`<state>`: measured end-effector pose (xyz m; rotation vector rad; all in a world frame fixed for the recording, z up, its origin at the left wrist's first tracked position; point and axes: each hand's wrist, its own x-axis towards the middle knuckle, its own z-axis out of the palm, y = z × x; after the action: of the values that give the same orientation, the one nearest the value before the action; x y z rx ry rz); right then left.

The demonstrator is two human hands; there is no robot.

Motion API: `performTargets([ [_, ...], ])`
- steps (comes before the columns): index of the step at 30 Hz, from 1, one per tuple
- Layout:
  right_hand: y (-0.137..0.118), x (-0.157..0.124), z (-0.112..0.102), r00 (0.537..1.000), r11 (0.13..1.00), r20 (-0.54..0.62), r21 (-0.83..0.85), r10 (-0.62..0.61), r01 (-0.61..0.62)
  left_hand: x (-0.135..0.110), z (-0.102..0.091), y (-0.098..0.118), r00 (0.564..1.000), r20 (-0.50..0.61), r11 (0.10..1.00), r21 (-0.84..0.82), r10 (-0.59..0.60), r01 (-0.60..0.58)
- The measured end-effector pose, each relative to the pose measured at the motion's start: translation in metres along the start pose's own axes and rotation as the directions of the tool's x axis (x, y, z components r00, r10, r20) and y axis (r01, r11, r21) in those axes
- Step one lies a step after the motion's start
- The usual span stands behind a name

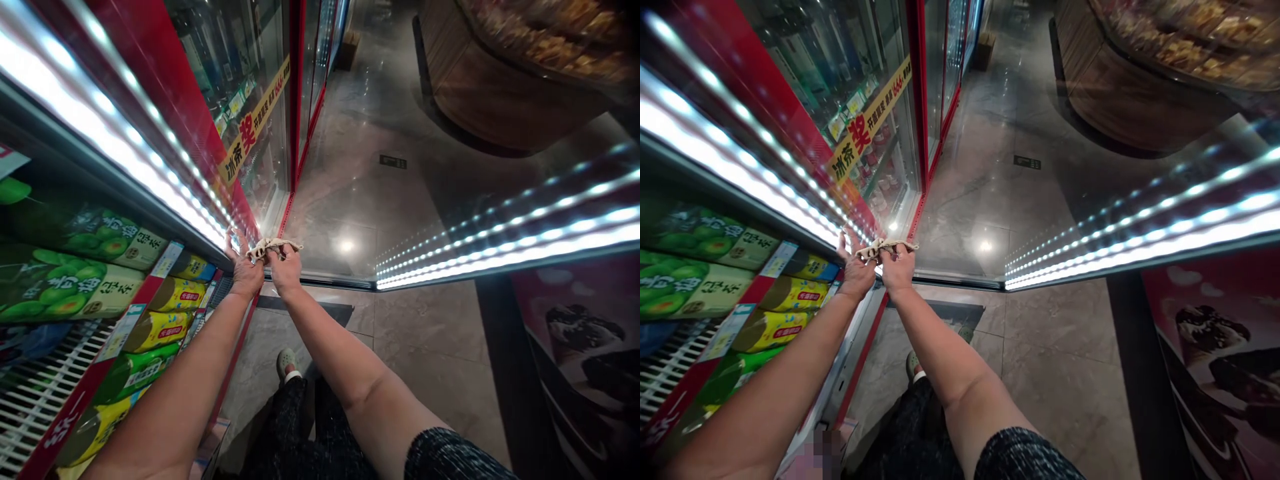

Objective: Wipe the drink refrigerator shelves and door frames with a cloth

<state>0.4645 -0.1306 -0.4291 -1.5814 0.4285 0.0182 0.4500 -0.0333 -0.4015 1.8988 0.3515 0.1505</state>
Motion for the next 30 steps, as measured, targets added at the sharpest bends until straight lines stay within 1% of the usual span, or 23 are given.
performTargets([
  [2, -0.005, -0.002, 0.004, 1.000, 0.993, 0.018, -0.114, -0.004, 0.006, -0.001, 0.001, 0.002, 0.999, -0.047, 0.999, 0.034, 0.023, -0.022],
  [3, -0.007, -0.003, 0.007, 0.999, 0.992, 0.035, -0.123, 0.010, -0.006, -0.002, 0.000, 0.002, 0.997, -0.065, 0.998, 0.054, 0.035, -0.032],
  [5, -0.011, -0.007, 0.012, 0.997, 0.995, 0.071, -0.101, 0.013, -0.006, -0.003, -0.001, 0.002, 0.996, -0.080, 0.996, 0.075, 0.049, -0.043],
  [7, -0.018, -0.010, 0.015, 0.991, 0.995, 0.115, -0.059, -0.072, 0.079, -0.005, -0.004, 0.001, 0.996, -0.078, 0.996, 0.074, 0.053, -0.047],
  [9, -0.025, -0.014, 0.016, 0.965, 0.980, 0.178, -0.017, -0.190, 0.196, -0.007, -0.007, -0.001, 0.996, -0.073, 0.997, 0.062, 0.060, -0.056],
  [11, -0.030, -0.014, 0.015, 0.933, 0.964, 0.255, -0.015, -0.254, 0.267, -0.008, -0.009, -0.003, 0.993, -0.082, 0.995, 0.061, 0.080, -0.075],
  [14, -0.031, -0.009, 0.016, 0.899, 0.954, 0.357, -0.064, -0.252, 0.293, -0.009, -0.011, -0.004, 0.989, -0.120, 0.995, 0.047, 0.090, -0.085],
  [16, -0.028, -0.004, 0.020, 0.890, 0.957, 0.385, -0.052, -0.245, 0.286, -0.009, -0.011, -0.004, 0.988, -0.135, 0.997, 0.026, 0.071, -0.068],
  [20, -0.020, -0.001, 0.029, 0.924, 0.984, 0.340, 0.039, -0.174, 0.171, -0.010, -0.010, -0.005, 0.990, -0.135, 0.999, 0.007, 0.042, -0.042],
  [23, -0.019, -0.007, 0.027, 0.946, 0.988, 0.284, 0.047, -0.155, 0.148, -0.010, -0.010, -0.005, 0.993, -0.113, 1.000, 0.015, 0.024, -0.022],
  [25, -0.019, -0.014, 0.020, 0.963, 0.987, 0.220, 0.055, -0.159, 0.150, -0.010, -0.009, -0.004, 0.996, -0.082, 0.999, 0.047, 0.024, -0.020],
  [27, -0.019, -0.021, 0.010, 0.977, 0.984, 0.129, 0.082, -0.168, 0.158, -0.010, -0.009, -0.004, 0.997, -0.061, 0.996, 0.084, 0.040, -0.035],
  [30, -0.020, -0.031, -0.007, 0.985, 0.975, 0.029, 0.153, -0.168, 0.162, -0.012, -0.009, -0.003, 0.997, -0.037, 0.994, 0.095, 0.065, -0.061],
])
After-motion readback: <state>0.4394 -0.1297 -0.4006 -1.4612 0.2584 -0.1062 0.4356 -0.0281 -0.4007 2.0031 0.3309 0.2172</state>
